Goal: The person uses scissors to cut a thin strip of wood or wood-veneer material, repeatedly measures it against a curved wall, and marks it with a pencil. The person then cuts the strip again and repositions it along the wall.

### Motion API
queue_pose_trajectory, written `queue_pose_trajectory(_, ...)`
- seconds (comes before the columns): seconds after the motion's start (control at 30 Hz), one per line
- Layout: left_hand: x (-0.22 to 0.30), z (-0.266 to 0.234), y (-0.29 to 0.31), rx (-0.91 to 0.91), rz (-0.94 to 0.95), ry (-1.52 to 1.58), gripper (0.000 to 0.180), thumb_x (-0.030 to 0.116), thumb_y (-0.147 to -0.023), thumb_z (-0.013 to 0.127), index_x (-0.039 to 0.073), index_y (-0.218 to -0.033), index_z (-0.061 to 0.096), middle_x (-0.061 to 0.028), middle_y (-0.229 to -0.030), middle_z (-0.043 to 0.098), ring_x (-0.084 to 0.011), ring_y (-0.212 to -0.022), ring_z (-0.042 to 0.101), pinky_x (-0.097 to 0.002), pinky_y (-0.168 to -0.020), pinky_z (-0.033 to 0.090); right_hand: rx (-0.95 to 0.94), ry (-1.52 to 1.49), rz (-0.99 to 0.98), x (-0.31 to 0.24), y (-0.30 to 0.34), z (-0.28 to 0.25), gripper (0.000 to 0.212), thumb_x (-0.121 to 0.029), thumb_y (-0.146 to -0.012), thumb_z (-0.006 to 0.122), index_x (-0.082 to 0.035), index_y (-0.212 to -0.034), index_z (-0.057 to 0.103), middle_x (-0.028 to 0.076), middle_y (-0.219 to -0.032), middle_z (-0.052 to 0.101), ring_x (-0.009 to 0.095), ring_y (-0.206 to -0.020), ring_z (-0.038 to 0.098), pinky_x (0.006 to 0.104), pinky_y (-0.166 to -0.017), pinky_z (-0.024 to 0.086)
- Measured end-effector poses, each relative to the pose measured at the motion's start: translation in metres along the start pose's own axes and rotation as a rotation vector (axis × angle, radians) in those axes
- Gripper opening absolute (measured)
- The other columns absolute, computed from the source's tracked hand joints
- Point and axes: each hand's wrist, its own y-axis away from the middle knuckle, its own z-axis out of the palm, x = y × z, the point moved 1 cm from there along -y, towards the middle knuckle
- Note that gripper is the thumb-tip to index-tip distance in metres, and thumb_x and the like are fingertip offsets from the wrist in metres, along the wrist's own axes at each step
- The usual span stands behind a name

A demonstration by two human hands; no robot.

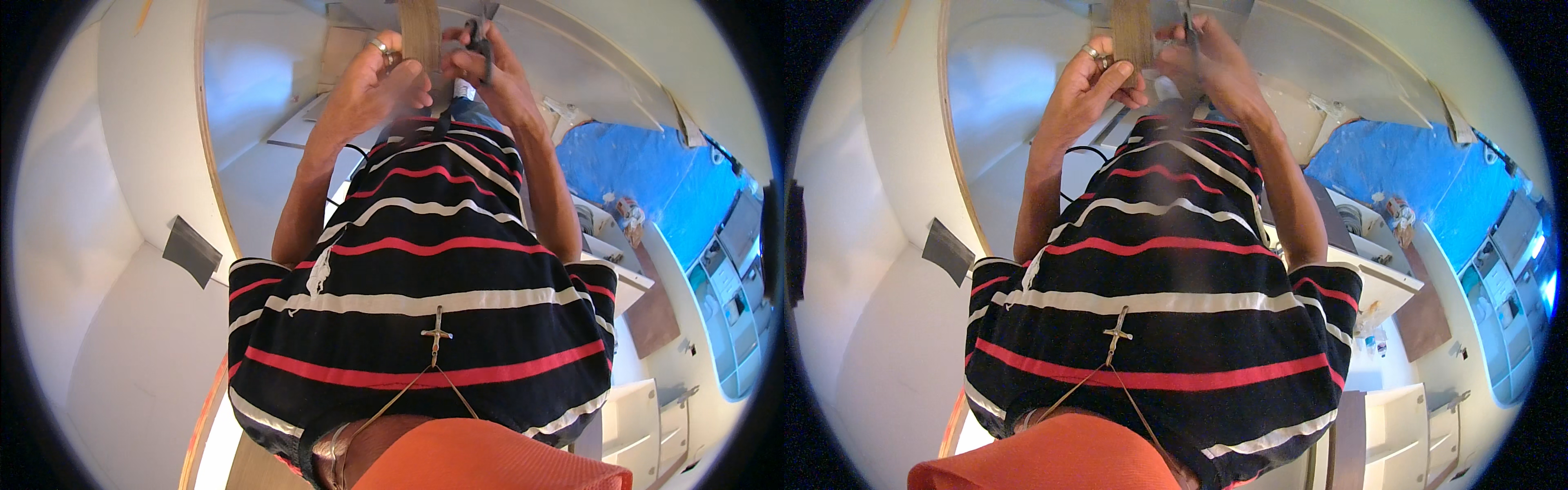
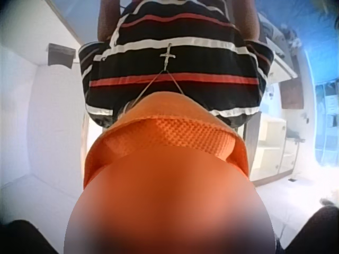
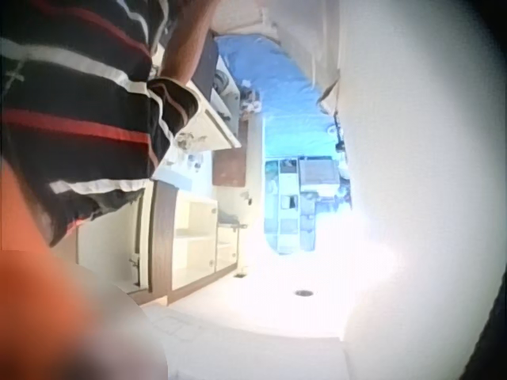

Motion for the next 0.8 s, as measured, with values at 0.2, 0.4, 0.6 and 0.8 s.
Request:
queue_pose_trajectory(0.2,-0.002,-0.021,0.014,0.165,0.047,-0.068,0.023,0.026,-0.106,0.057,0.004,-0.113,0.059,-0.0018,-0.086,0.063,-0.0090,-0.076,0.063,-0.0241,-0.068,0.051,0.040,-0.202,-0.011,0.025,-0.042,0.034,0.034,0.001,-0.090,0.074,-0.012,-0.115,0.055,0.001,-0.107,0.063,0.014,-0.096,0.064,0.0312,-0.086,0.052)
queue_pose_trajectory(0.4,-0.013,-0.017,0.031,0.467,0.120,0.015,0.029,0.031,-0.107,0.058,0.002,-0.109,0.061,-0.0042,-0.088,0.067,-0.0118,-0.082,0.068,-0.0250,-0.073,0.054,0.080,-0.190,-0.174,0.044,-0.051,0.056,0.034,0.006,-0.089,0.072,-0.011,-0.113,0.055,0.002,-0.107,0.064,0.015,-0.098,0.065,0.0312,-0.085,0.051)
queue_pose_trajectory(0.6,-0.013,-0.022,0.038,0.607,0.268,0.094,0.031,0.030,-0.107,0.058,-0.001,-0.104,0.061,-0.0082,-0.091,0.069,-0.0159,-0.087,0.071,-0.0291,-0.082,0.058,0.000,-0.076,-0.179,0.038,-0.050,0.069,0.024,-0.001,-0.094,0.070,-0.009,-0.111,0.055,0.005,-0.108,0.064,0.017,-0.100,0.066,0.0334,-0.087,0.051)
queue_pose_trajectory(0.8,-0.009,-0.037,0.045,0.654,0.299,-0.002,0.026,0.027,-0.108,0.055,0.002,-0.102,0.060,-0.0059,-0.096,0.064,-0.0181,-0.091,0.071,-0.0317,-0.086,0.058,-0.420,0.237,0.165,0.011,-0.012,0.031,0.049,-0.055,-0.093,0.069,-0.007,-0.097,0.057,0.008,-0.104,0.060,0.020,-0.093,0.063,0.0348,-0.085,0.050)
